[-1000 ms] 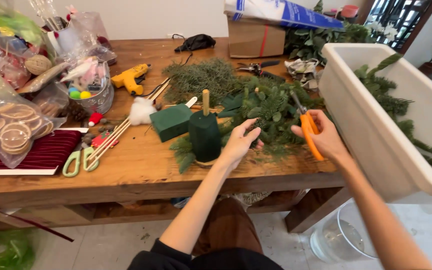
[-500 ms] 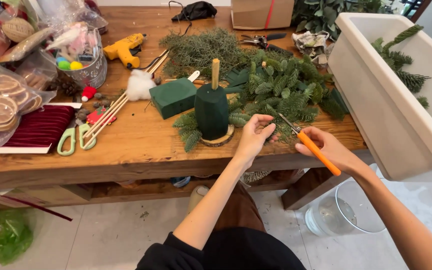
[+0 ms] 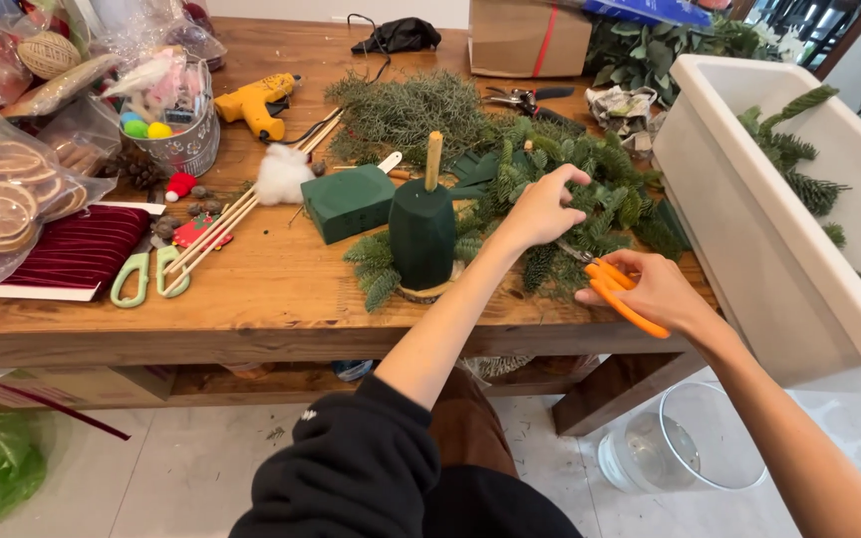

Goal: The person cuts small pieces of green foliage from a larger bunch using orange scissors and inserts them into a green foam cone mounted on a wooden base. They repeatedly trim the foliage and arrange it around the cone to create a decorative shape.

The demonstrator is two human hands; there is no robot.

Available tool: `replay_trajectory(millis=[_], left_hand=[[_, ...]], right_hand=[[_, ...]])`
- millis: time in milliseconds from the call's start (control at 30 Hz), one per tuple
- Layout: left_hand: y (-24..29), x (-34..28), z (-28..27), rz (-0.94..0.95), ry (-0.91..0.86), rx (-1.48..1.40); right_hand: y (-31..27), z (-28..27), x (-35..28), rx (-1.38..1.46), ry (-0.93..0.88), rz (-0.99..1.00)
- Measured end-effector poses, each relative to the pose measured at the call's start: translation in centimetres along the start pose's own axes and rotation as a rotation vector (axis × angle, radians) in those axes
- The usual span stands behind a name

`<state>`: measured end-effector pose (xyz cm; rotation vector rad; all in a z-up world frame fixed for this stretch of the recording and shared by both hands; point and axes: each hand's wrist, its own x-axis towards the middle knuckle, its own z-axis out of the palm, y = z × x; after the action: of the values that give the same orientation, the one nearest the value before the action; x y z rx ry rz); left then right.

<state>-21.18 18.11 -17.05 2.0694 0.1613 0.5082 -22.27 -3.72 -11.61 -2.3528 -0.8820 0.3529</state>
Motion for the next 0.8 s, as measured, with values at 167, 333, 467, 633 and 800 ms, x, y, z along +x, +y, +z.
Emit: replay_trajectory(millis=[167, 333, 467, 633, 800], left_hand=[[-2.8, 4.0, 2.2, -0.039, 0.092, 0.004], [-5.8, 5.2, 3.0, -0.178, 0.224, -0.087], [-3.0, 1.6, 0.9, -0.3, 0.415, -0.47], [-1.4, -1.1, 0.3, -0.368, 0.496, -0.92], [1.0, -3.0, 0.9, -0.297, 0.445, -1.017]], right_hand=[[-0.1, -0.8, 1.4, -0.093, -0.022, 0.002], [0.3, -1.0, 2.2, -0.166, 0.01, -0.029], [2.0, -0.6, 2.1, -0.128, 0.053, -0.014], [4.7, 0.7, 1.9, 0.09, 0.06, 0.038], [4.1, 0.9, 1.6, 0.072, 0.057, 0.02]])
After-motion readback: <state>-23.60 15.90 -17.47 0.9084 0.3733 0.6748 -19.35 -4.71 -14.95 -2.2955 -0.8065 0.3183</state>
